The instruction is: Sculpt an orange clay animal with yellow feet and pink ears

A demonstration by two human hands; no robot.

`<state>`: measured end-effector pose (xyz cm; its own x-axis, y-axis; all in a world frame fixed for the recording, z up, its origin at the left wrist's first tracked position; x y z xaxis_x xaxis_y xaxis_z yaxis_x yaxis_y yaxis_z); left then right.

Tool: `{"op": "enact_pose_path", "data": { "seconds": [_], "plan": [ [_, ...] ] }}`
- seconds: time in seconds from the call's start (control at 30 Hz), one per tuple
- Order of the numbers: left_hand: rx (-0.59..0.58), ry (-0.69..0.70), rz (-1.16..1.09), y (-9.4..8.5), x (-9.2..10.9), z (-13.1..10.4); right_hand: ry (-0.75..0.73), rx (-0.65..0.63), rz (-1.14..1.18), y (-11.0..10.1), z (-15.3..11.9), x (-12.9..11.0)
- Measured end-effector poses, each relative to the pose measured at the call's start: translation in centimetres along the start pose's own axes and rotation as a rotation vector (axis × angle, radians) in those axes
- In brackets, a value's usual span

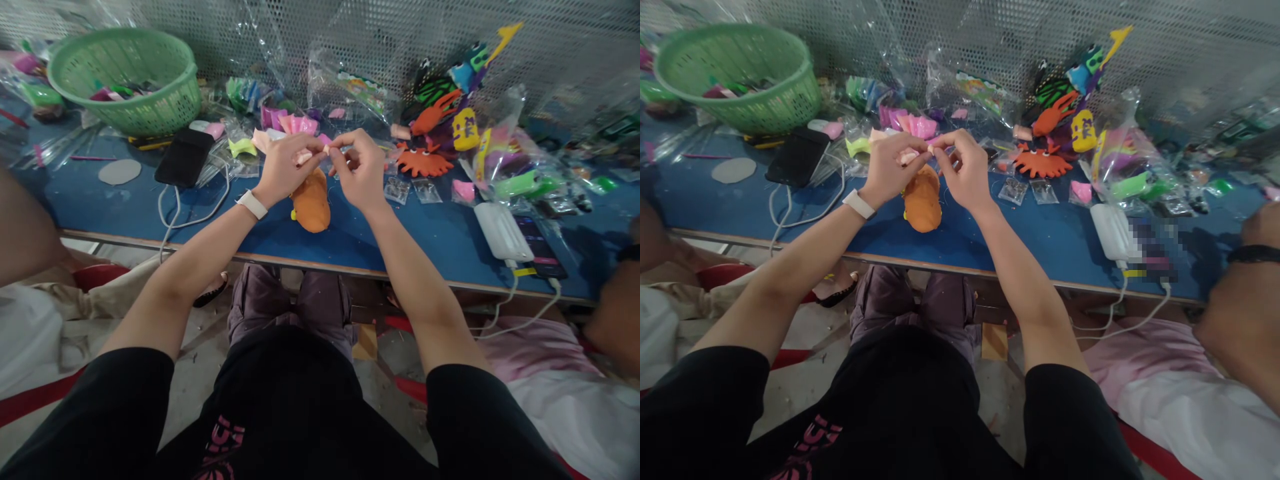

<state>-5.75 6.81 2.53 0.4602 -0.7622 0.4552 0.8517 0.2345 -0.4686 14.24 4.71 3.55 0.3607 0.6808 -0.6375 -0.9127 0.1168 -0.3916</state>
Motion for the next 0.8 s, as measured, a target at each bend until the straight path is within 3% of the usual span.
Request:
{"op": "enact_pose_path", "data": {
  "seconds": [0.27, 0.8],
  "plan": [
    [0.005, 0.01, 0.065, -0.51, 0.99, 0.11, -0.014, -0.019, 0.003, 0.29, 0.13, 0.7],
    [-0.007, -0.004, 0.01, -0.34, 0.13, 0.29, -0.001, -0.046, 0.038, 0.32, 0.14, 0.59]
  ]
}}
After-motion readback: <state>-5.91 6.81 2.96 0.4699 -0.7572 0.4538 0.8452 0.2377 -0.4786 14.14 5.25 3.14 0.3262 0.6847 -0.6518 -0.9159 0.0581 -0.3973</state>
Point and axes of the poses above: each hand's wrist, its own z-axis towards the middle knuckle, its own y-axis out of the palm, x = y × z, the point moved 5 cm from there along z, towards the middle knuckle, and after that the axes turned 6 degrees about z, right-handed, at the moved point
